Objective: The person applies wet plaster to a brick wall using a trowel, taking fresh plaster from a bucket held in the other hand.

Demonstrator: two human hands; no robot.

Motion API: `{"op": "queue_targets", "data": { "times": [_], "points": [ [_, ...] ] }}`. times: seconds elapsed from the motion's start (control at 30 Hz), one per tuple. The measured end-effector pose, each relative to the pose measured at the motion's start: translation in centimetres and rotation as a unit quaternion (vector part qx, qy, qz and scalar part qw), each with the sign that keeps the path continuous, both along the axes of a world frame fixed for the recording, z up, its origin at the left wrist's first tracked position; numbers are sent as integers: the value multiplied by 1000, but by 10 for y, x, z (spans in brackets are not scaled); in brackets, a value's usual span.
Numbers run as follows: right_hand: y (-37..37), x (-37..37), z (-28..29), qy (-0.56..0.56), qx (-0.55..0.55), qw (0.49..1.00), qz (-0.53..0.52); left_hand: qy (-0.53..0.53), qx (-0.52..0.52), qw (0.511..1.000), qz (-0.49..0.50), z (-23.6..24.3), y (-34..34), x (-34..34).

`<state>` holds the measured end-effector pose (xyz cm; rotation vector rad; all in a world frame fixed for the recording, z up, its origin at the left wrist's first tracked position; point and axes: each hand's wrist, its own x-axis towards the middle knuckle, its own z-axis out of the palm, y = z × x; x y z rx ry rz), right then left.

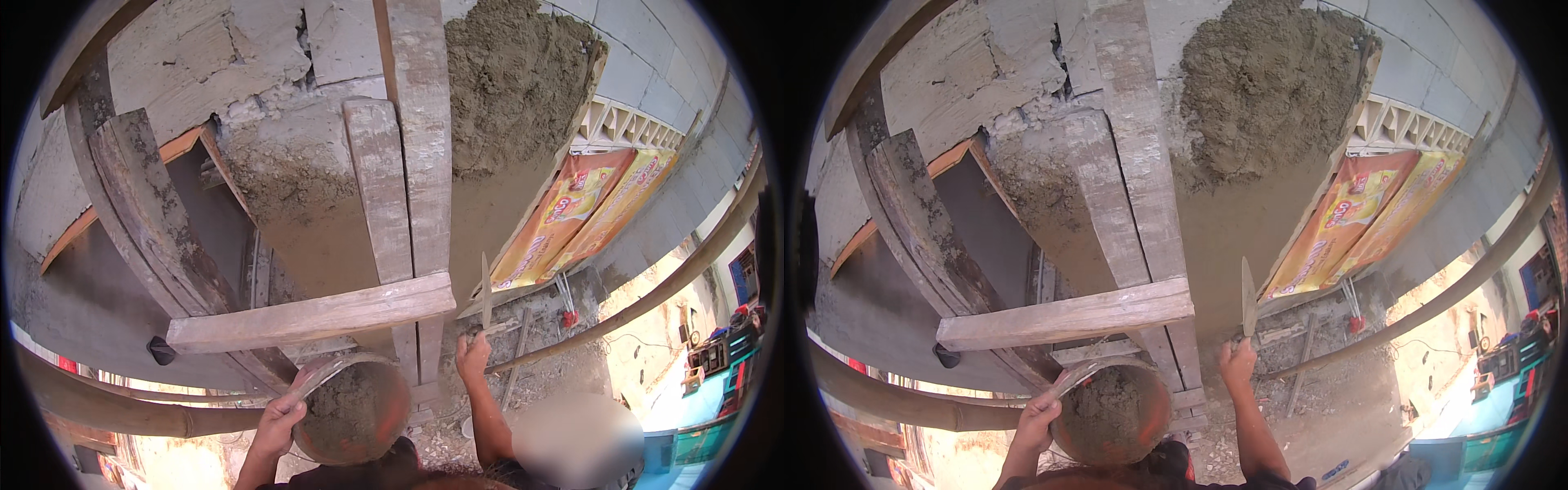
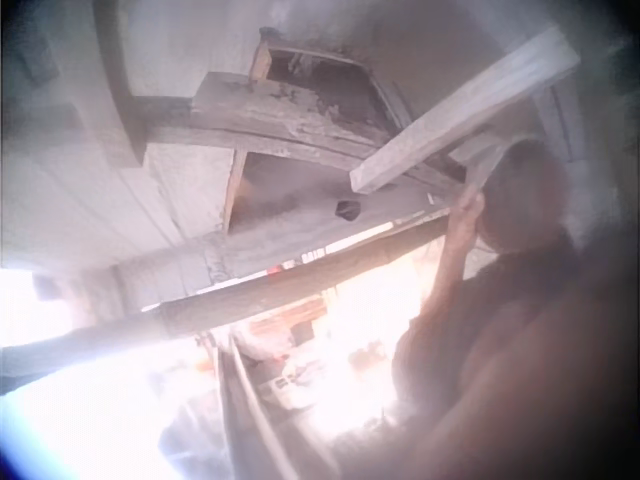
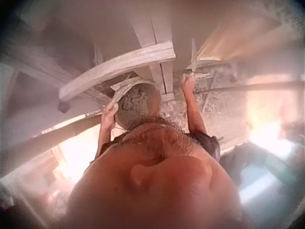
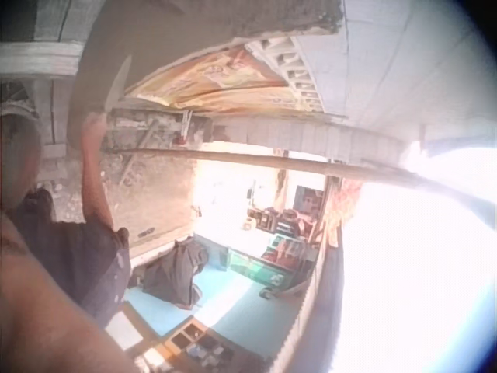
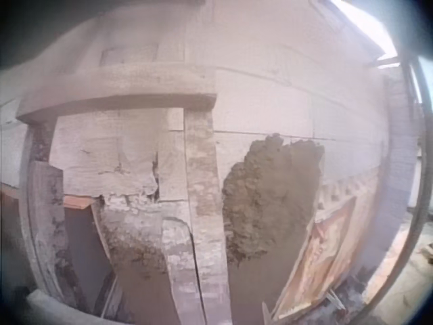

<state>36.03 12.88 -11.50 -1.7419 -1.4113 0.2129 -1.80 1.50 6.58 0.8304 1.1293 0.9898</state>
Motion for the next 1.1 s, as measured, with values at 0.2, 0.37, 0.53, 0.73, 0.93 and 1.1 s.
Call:
{"op": "queue_targets", "data": {
  "times": [0.2,0.37,0.53,0.73,0.93,1.1],
  "points": [
    [-155,42,92,64,-24,997,30,7,47,998,-46,3,5,6],
    [-169,4,249,-102,-354,880,301,18,57,996,-61,-1,4,1],
    [-101,-75,248,-284,-325,768,473,22,72,996,-49,0,2,-6],
    [-107,-123,214,-418,-293,703,495,45,120,989,-75,-4,14,4],
    [-69,-122,232,-438,-324,716,437,42,109,991,-61,-8,8,-1],
    [-101,-107,238,-408,-327,681,512,62,117,990,-38,4,6,8]
  ]
}}
